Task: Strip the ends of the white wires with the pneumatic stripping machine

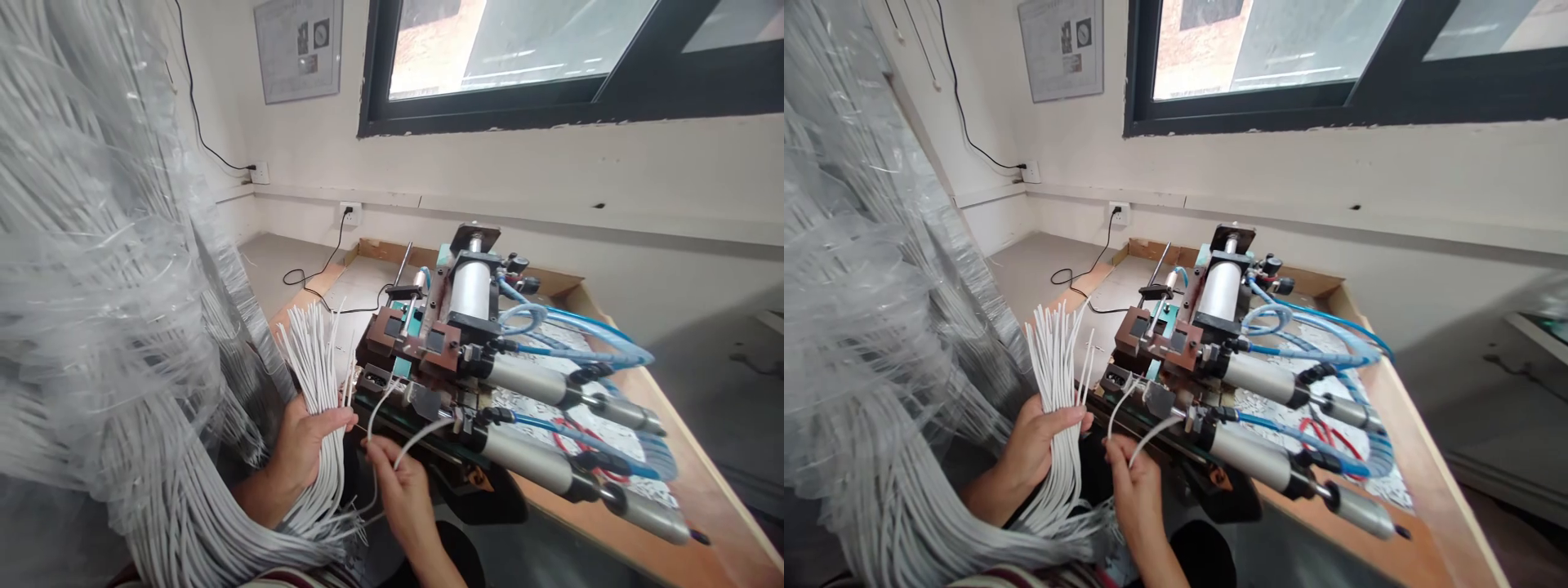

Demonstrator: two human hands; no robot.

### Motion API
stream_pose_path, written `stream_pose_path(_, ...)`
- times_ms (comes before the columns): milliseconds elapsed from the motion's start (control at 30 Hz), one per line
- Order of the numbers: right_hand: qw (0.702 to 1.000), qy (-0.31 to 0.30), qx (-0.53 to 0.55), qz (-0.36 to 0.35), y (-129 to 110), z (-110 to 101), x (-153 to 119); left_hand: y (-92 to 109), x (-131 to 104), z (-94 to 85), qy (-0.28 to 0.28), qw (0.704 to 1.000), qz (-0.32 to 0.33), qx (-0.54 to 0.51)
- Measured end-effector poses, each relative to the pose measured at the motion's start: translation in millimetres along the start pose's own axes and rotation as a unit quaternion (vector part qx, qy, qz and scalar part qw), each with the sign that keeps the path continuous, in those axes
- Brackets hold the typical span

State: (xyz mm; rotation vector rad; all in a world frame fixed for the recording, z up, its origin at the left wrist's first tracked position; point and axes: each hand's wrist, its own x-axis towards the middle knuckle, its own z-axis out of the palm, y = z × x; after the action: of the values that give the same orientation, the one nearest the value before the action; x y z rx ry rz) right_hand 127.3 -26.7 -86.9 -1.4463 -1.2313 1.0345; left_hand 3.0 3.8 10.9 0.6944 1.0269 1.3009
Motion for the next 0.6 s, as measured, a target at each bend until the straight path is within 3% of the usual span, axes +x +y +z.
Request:
stream_pose_path(100,0.986,-0.035,-0.156,0.036,25.8,3.3,-4.9,2.1,1.5,2.2,-0.016,1.000,0.017,0.000)
stream_pose_path(200,0.986,0.006,-0.164,0.014,19.3,0.9,-6.8,1.6,1.9,4.5,-0.019,0.999,0.030,0.005)
stream_pose_path(267,0.995,0.001,-0.074,-0.066,-3.8,-1.5,-5.0,0.2,1.7,6.3,-0.023,0.999,0.031,0.014)
stream_pose_path(333,0.993,-0.038,0.059,-0.094,-30.3,-1.6,-1.8,-0.7,1.6,8.1,-0.028,0.999,0.029,0.020)
stream_pose_path(433,0.983,-0.015,0.173,-0.062,-53.8,3.1,2.7,0.3,2.8,9.3,-0.039,0.999,0.025,0.012)
stream_pose_path(600,0.946,0.066,0.315,0.036,-47.6,8.0,6.8,3.9,9.4,6.8,-0.036,0.999,-0.028,-0.001)
